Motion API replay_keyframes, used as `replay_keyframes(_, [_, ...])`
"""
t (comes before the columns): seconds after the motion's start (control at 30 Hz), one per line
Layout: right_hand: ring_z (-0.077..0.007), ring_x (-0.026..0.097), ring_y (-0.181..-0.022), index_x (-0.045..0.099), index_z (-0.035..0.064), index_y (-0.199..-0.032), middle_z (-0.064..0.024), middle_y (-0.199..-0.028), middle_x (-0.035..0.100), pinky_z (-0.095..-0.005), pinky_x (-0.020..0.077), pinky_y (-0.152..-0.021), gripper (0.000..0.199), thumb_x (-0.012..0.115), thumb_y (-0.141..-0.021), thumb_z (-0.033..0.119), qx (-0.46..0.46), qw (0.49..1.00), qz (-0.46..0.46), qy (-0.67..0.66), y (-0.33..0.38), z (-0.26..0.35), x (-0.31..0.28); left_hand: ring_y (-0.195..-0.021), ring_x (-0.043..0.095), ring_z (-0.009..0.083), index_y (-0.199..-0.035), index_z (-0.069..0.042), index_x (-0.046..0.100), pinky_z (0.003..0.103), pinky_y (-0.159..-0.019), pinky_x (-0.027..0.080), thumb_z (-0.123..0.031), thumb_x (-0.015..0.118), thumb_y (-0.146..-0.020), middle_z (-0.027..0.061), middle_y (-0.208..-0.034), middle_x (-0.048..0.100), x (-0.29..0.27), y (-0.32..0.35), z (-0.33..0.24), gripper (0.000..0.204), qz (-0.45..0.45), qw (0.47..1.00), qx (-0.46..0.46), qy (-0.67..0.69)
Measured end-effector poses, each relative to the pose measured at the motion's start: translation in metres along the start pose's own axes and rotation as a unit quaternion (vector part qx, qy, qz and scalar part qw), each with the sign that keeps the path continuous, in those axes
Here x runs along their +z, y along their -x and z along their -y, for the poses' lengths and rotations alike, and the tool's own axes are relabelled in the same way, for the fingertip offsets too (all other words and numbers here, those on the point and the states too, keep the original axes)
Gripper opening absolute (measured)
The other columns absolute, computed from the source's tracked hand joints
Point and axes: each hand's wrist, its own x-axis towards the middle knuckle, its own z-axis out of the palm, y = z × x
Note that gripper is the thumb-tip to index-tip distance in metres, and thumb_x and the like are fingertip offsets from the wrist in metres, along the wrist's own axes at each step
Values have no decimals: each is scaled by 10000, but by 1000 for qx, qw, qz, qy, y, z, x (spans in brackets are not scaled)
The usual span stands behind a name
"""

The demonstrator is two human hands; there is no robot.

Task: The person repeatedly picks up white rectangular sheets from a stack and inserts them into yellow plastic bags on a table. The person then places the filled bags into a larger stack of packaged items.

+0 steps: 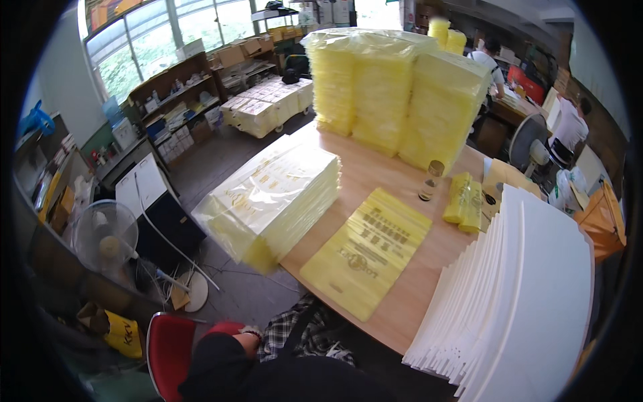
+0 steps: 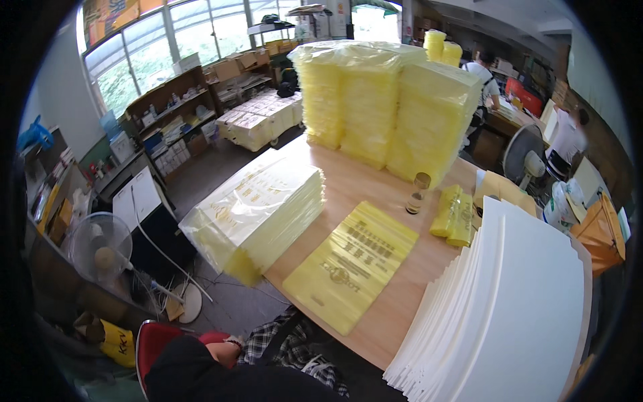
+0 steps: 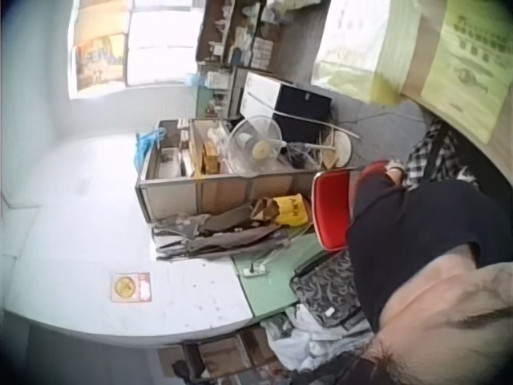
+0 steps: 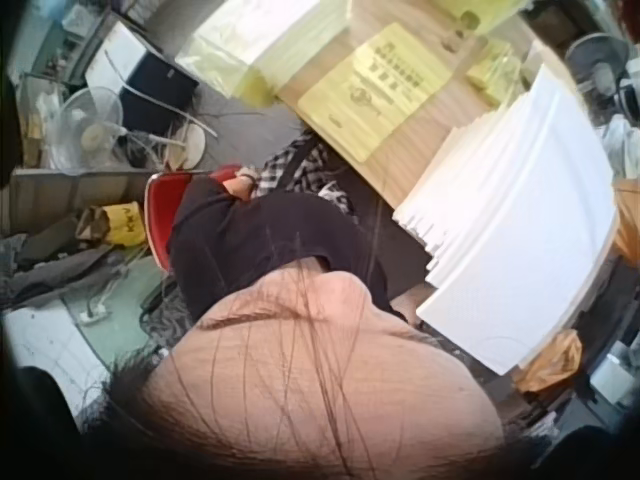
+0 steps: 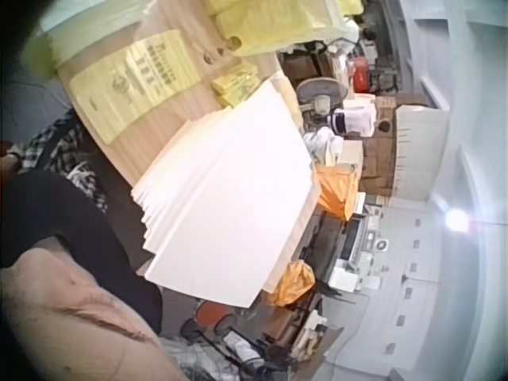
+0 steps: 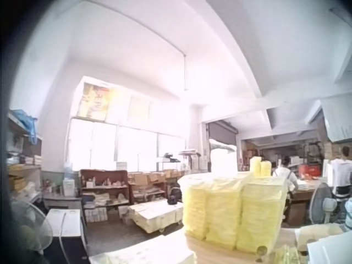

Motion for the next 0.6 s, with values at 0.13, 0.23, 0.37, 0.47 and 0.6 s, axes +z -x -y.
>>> replay_keyframes(0.13, [-287, 521, -1081, 553, 116, -1175, -112, -1187, 551, -376, 399, -929, 449, 445, -856, 412, 20, 1000, 12, 16, 16, -1, 8, -1207, 459, 253, -1229, -108, 530, 399, -989, 361, -315, 545, -822, 122, -1314, 476, -39, 9, 50, 457, 85, 973, 211, -34])
replay_keyframes(0.23, [-292, 521, -1089, 555, 117, -1175, -114, -1194, 551, -379, 398, -936, 451, 444, -854, 414, 33, 998, 35, 37, 44, -6, 27, -1205, 446, 296, -1238, -128, 525, 412, -974, 373, -309, 461, -848, 111, -1312, 470, -77, -112, 62, 434, -53, 989, 15, 136])
replay_keyframes(0.37, [-298, 520, -1100, 556, 118, -1175, -116, -1204, 551, -384, 397, -946, 455, 442, -852, 418, -3, 987, 153, 55, 95, -3, 114, -1136, 509, 312, -1200, -112, 557, 424, -985, 352, -397, 445, -832, 155, -1202, 556, -138, -134, 74, 479, -293, 909, 164, 245])
replay_keyframes(0.47, [-302, 520, -1108, 558, 120, -1175, -118, -1211, 550, -388, 395, -953, 457, 441, -850, 420, -78, 953, 279, 84, 146, 11, 223, -1262, 356, 340, -1288, -115, 470, 416, -1058, 250, -452, 443, -823, 165, -1343, 425, -214, -75, 38, 575, -182, 960, 160, 143])
replay_keyframes(0.6, [-297, 501, -1148, 559, 122, -1195, -139, -1241, 530, -389, 386, -971, 460, 424, -863, 410, -52, 943, 320, -79, 189, 35, 417, -1359, 130, 347, -1420, -168, 234, 460, -1099, 136, -610, 431, -785, 115, -1475, 205, -178, -145, 20, 798, -400, 826, 340, 204])
